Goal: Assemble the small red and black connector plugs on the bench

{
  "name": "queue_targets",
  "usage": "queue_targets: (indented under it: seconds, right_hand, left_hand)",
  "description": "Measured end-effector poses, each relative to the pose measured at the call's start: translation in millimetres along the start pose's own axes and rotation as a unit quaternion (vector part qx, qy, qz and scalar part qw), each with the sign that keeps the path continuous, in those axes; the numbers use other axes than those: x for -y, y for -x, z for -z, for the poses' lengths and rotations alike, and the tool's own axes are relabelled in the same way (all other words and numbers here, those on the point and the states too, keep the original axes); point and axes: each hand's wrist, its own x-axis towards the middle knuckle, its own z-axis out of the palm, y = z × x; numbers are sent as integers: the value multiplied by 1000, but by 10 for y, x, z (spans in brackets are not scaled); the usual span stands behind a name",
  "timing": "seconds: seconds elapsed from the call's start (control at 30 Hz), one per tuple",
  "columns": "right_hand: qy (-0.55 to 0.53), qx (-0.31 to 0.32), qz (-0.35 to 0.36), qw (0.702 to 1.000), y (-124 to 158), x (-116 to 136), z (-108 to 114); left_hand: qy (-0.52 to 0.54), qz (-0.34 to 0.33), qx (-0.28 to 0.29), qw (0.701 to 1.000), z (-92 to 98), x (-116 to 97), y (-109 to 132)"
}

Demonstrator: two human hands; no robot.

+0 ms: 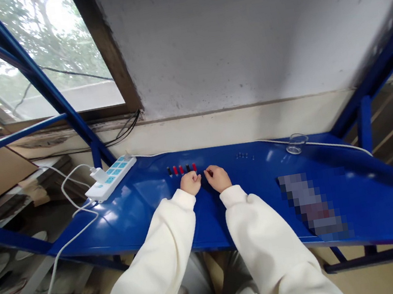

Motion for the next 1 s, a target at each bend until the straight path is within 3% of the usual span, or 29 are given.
queue_targets:
  seconds: [0.43, 0.67, 0.8, 1.0]
  right_hand:
    - [9, 2, 9, 1000, -1, -16, -11]
    - [-1, 0, 15, 1000, 6, -12, -15]
    - [-5, 3, 14, 1000, 5, -2, -8]
    - [-8, 2, 18, 1000, 3, 10, 9]
  left_hand:
    - [-10, 4, 13, 1000, -10, 4, 4]
    - [5, 4, -65, 998, 52, -55, 45]
    - [-6, -13, -43, 999, 83, -103, 56]
    - [-26, 26, -40, 999, 64, -111, 38]
